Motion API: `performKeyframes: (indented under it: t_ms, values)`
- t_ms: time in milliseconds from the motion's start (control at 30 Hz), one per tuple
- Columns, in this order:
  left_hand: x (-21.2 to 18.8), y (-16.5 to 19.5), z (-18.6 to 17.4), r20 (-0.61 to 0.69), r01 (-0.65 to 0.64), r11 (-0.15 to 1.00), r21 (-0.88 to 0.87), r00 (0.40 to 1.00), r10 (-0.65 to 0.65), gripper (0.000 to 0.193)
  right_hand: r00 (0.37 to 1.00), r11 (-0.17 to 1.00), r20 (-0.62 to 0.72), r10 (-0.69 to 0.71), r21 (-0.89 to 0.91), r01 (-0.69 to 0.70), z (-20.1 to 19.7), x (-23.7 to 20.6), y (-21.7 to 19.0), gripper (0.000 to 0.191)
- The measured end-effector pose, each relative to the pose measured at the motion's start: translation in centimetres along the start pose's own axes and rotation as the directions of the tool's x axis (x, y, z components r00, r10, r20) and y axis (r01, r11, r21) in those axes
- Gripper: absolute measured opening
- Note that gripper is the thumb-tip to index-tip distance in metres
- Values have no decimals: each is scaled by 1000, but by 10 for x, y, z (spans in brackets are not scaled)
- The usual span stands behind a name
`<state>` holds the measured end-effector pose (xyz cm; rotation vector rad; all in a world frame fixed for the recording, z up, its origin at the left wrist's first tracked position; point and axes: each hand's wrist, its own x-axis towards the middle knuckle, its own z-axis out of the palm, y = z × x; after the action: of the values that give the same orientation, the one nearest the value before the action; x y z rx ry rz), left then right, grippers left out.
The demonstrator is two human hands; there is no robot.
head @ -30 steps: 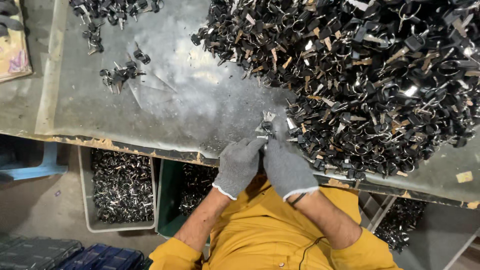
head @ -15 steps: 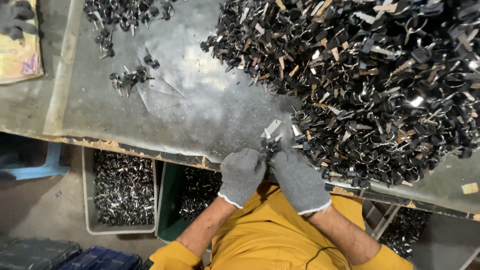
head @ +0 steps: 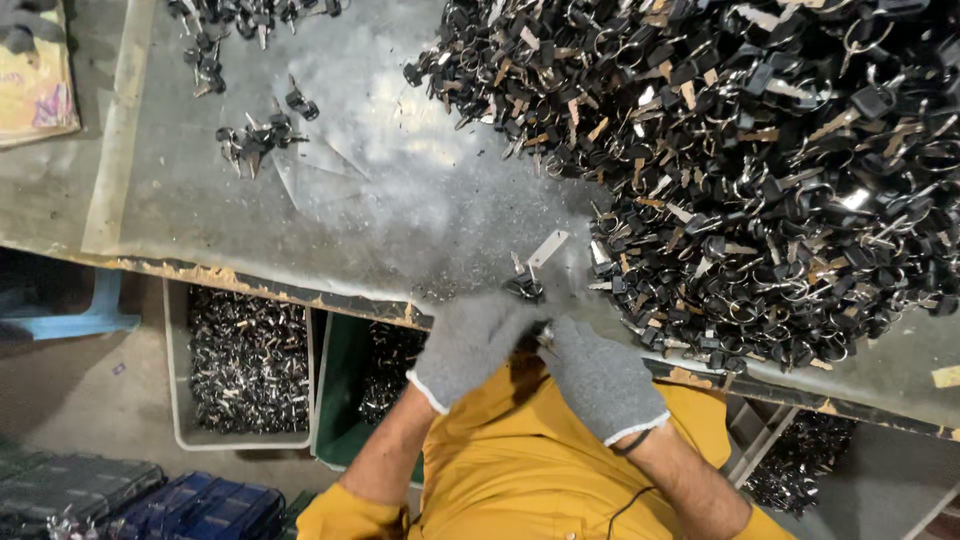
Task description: The person picks keys one at a time from a large pile of keys on a metal workbench and places them into a small pile and into plastic bins below the bench, sorting through the pile by hand while wearing gloves.
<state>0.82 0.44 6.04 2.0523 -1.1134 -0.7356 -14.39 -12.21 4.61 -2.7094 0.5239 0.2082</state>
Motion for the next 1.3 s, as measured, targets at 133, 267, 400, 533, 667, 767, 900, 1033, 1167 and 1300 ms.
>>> performKeyframes:
  t_ms: [133, 267, 400, 533, 667, 767, 900, 1033, 1167, 1300]
  values:
    - [33, 1, -16, -161, -411, 887, 212, 880, 446, 27, 994, 999, 107, -23, 39, 19, 16, -2, -4, 29]
    - [56, 6, -12, 113, -315, 846, 430, 948, 296, 14, 973, 976, 137, -184, 144, 165, 16, 2, -2, 28]
    - [54, 10, -2, 132, -215, 870, 444, 976, 174, 15, 960, 964, 130, -247, 137, 229, 16, 2, -2, 27]
    - [50, 8, 0, 76, -136, 970, 199, 989, 124, 17, 957, 969, 178, -231, 129, 210, 20, 2, -2, 26]
    - [54, 5, 3, 97, -76, 981, 178, 993, 59, 23, 963, 970, 171, -208, 161, 181, 21, 1, -5, 24]
    - [57, 2, 11, 88, -31, 985, 167, 996, 16, 20, 930, 966, 274, -243, 157, 206, 19, 6, -9, 23]
    - [49, -7, 18, -45, -60, 997, 41, 997, 62, 19, 949, 979, 300, -93, 201, 32, 10, 18, -11, 32]
    - [29, -18, 22, -246, -169, 964, 207, 944, 219, 31, 904, 898, 184, 385, 149, -413, -3, 18, -4, 42]
    - [19, -22, 30, -312, -106, 978, 178, 937, 158, 23, 975, 994, -217, 50, 110, -27, -10, 14, 4, 50]
    - [16, -22, 34, -270, -90, 971, 221, 951, 150, 6, 989, 963, 33, 147, 224, -151, -7, 24, -1, 34]
